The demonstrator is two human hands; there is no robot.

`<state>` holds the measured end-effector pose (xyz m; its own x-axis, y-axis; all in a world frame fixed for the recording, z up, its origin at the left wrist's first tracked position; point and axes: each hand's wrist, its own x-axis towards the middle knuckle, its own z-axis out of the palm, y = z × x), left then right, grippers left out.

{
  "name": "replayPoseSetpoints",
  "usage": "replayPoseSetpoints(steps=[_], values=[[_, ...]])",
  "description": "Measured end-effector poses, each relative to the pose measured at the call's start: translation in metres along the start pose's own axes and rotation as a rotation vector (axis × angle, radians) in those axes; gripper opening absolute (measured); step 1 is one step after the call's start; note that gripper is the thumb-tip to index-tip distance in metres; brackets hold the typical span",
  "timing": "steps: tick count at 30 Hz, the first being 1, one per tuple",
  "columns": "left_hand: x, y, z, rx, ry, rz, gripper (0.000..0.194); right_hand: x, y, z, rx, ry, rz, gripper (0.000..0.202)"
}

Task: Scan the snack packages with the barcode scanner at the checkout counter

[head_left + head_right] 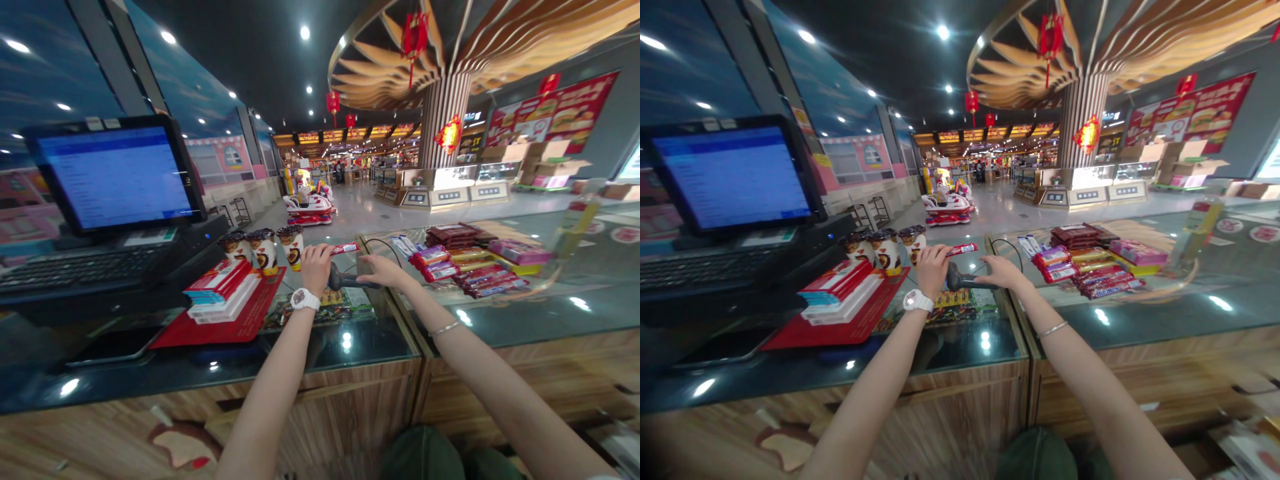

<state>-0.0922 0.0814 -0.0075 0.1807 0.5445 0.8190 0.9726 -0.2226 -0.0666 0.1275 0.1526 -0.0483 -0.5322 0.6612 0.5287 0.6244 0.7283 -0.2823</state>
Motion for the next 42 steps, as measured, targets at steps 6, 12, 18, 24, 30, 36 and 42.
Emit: replayPoseSetpoints(steps=[6,12,18,24,30,36,42], values=[[0.000,-0.001,0.002,0.012,-0.002,0.014,0.024,-0.004,-0.017,0.020,-0.026,-0.197,-0.088,0.081],[0.001,-0.003,0.004,-0.002,-0.016,0.005,0.025,-0.009,-0.028,0.021,-0.110,-0.249,-0.087,0.063],[0.001,-0.002,0.002,-0.007,-0.014,-0.006,0.024,-0.007,-0.033,0.022,-0.108,-0.233,-0.076,0.056],[0.002,-0.005,0.004,-0.013,-0.005,-0.030,0.023,-0.004,-0.031,0.020,-0.102,-0.205,-0.148,0.056],[0.002,-0.008,0.003,-0.003,0.013,-0.061,0.025,-0.007,-0.032,-0.001,-0.083,-0.183,-0.139,0.067],[0.003,-0.009,0.003,-0.002,0.016,-0.085,0.023,-0.026,-0.041,-0.024,-0.070,-0.140,-0.102,0.056],[0.002,-0.008,0.007,0.006,-0.001,-0.102,0.024,-0.044,-0.039,-0.043,0.086,0.145,0.048,0.053]])
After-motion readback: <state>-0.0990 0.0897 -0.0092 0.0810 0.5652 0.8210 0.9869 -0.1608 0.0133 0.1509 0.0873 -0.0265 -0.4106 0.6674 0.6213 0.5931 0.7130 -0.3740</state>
